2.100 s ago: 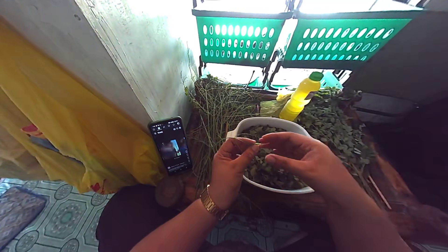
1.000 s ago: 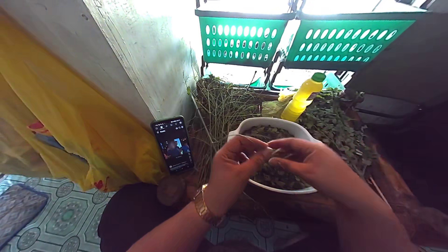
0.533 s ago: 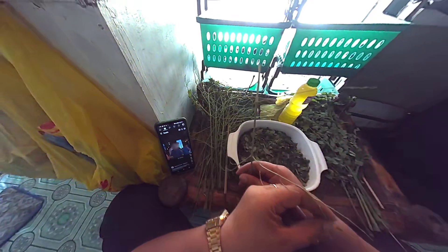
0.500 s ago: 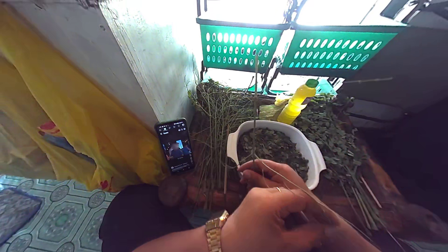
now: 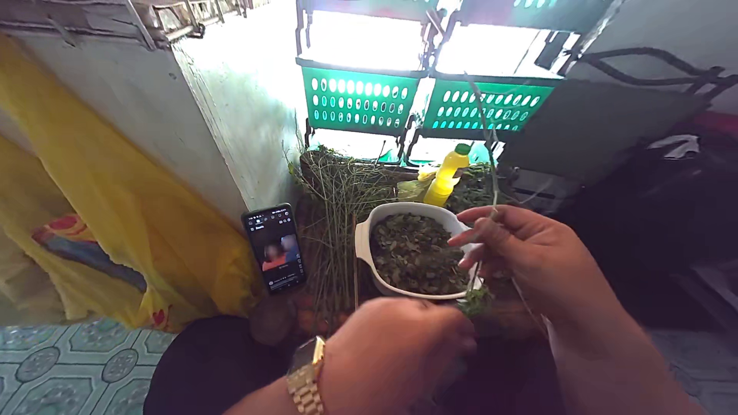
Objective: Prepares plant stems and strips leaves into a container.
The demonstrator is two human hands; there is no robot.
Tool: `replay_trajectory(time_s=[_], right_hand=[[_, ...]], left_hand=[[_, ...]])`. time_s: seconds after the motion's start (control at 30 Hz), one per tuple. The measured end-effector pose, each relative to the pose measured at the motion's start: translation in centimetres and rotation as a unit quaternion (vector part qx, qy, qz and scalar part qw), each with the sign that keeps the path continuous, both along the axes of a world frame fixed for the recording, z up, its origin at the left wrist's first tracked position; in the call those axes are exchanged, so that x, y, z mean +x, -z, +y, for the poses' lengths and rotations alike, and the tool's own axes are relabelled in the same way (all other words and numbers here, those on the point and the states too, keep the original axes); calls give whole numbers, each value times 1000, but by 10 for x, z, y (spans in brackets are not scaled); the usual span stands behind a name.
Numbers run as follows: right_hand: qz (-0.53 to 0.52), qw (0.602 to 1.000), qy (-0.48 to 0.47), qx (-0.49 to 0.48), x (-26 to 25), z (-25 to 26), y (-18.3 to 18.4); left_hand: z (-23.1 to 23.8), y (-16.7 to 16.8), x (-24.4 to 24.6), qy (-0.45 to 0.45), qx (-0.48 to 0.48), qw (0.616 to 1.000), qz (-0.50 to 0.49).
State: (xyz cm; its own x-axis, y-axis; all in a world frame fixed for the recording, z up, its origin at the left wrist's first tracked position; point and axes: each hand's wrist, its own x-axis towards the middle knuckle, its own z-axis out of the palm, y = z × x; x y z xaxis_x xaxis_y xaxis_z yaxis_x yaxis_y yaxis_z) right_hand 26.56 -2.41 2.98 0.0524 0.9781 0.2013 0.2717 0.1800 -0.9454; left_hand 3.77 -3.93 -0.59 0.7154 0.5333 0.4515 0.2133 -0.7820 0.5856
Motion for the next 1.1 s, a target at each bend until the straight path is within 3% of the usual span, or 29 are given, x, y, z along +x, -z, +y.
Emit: replay_trajectory(time_s=[0.07, 0.13, 0.27, 0.4, 0.53, 0.63, 0.9, 1.1], right_hand=[[0, 1000, 15, -3, -5, -6, -8], [-1, 1000, 10, -1, -14, -11, -12], [-8, 1000, -14, 14, -34, -10, -3], [5, 1000, -3, 21, -52, 0, 4], [8, 1000, -4, 29, -57, 16, 6], [-55, 998, -7, 23, -52, 23, 10], [-135, 986, -43, -88, -35, 29, 35], [-101, 990, -55, -77, -21, 39, 39]], left_hand=[[11, 3, -2, -113, 7, 993, -33], [22, 4, -2, -147, -22, 987, -62], [30, 4, 0, -67, -232, 968, -70], [38, 8, 2, -40, -306, 949, -68], [45, 12, -3, -43, -329, 937, -111], [50, 16, -6, -63, -356, 919, -157], [80, 35, 3, -127, -417, 859, -269], [78, 49, 2, -123, -385, 880, -248]])
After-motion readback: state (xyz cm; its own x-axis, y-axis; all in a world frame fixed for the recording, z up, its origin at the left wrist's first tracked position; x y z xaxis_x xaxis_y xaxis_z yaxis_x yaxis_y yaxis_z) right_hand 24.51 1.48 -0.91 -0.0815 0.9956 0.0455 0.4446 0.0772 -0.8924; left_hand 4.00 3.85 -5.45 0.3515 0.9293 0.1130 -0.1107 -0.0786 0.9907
